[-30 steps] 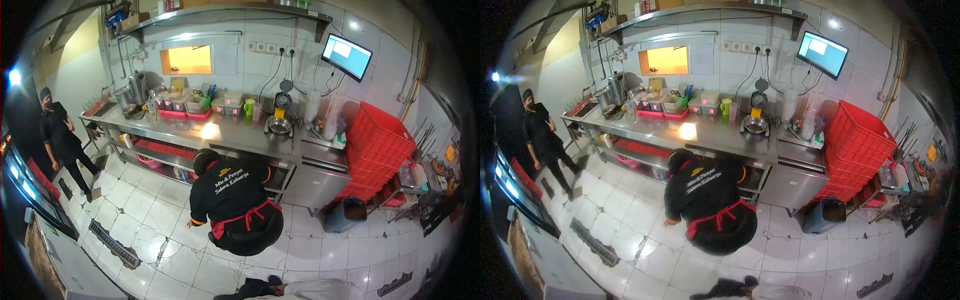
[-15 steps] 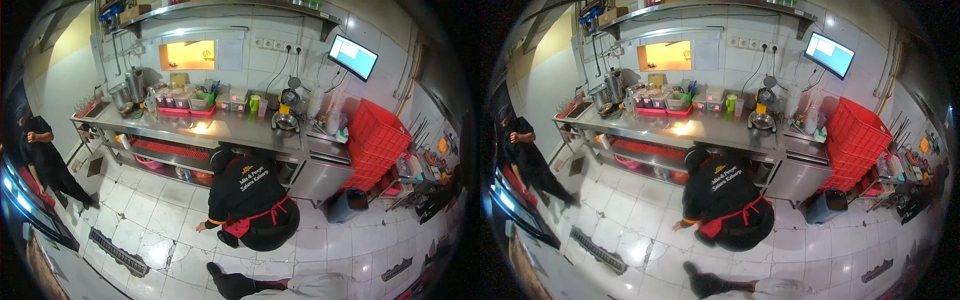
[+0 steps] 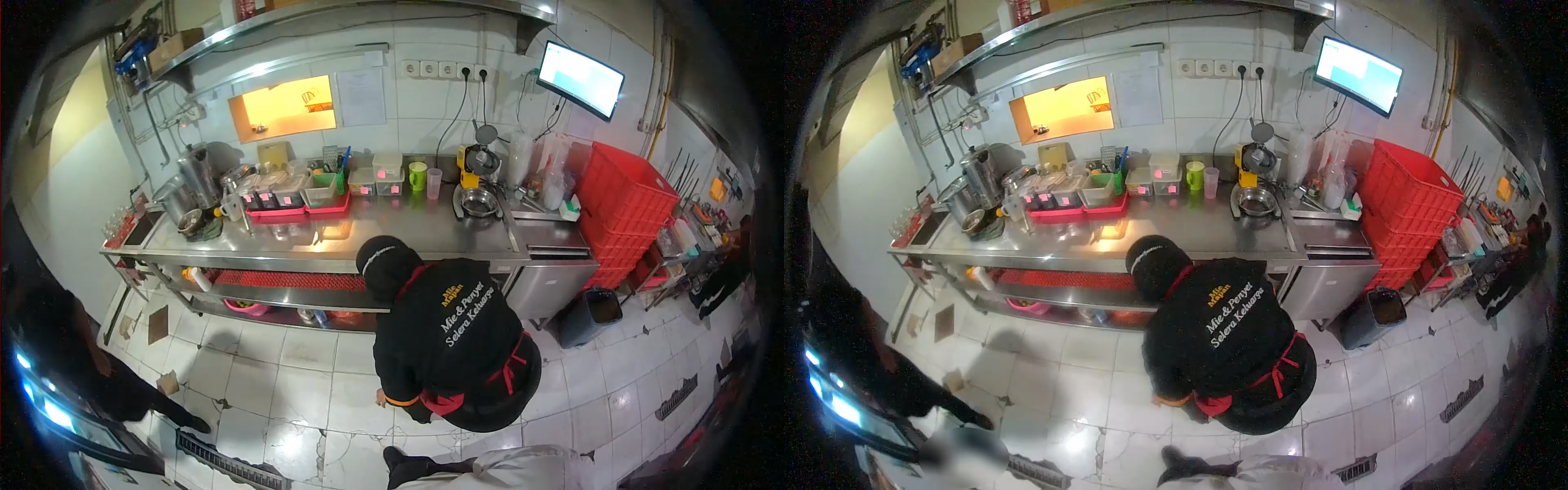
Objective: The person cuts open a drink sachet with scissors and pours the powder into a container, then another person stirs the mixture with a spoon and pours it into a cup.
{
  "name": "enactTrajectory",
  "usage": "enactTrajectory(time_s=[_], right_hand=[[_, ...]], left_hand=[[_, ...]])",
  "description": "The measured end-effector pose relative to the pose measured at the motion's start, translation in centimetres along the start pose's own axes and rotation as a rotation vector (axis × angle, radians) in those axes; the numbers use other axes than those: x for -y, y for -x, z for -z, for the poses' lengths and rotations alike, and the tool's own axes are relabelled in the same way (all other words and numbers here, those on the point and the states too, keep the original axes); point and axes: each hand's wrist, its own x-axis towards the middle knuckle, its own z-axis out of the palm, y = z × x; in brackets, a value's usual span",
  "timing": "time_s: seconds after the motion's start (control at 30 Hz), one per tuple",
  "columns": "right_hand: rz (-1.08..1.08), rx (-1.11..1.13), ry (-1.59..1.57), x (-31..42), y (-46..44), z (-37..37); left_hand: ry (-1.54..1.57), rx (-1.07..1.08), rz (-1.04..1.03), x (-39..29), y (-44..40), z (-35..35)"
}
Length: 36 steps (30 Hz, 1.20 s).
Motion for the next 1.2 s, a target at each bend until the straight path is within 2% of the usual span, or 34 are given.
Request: enactTrajectory(time_s=[0.53, 0.73, 1.2], right_hand=[[-0.039, -0.091, -0.097, 3.2, -1.8, 2.1], [-0.055, -0.124, -0.121, 5.4, -3.3, 1.4], [-0.045, -0.240, -0.182, 17.8, -8.2, -1.4]], left_hand=[[-0.090, 0.067, -0.107, -5.6, -11.1, 1.8], [-0.109, 0.094, -0.159, -5.5, -16.1, 2.7], [-0.145, 0.186, -0.284, -8.1, -29.5, 8.4]])
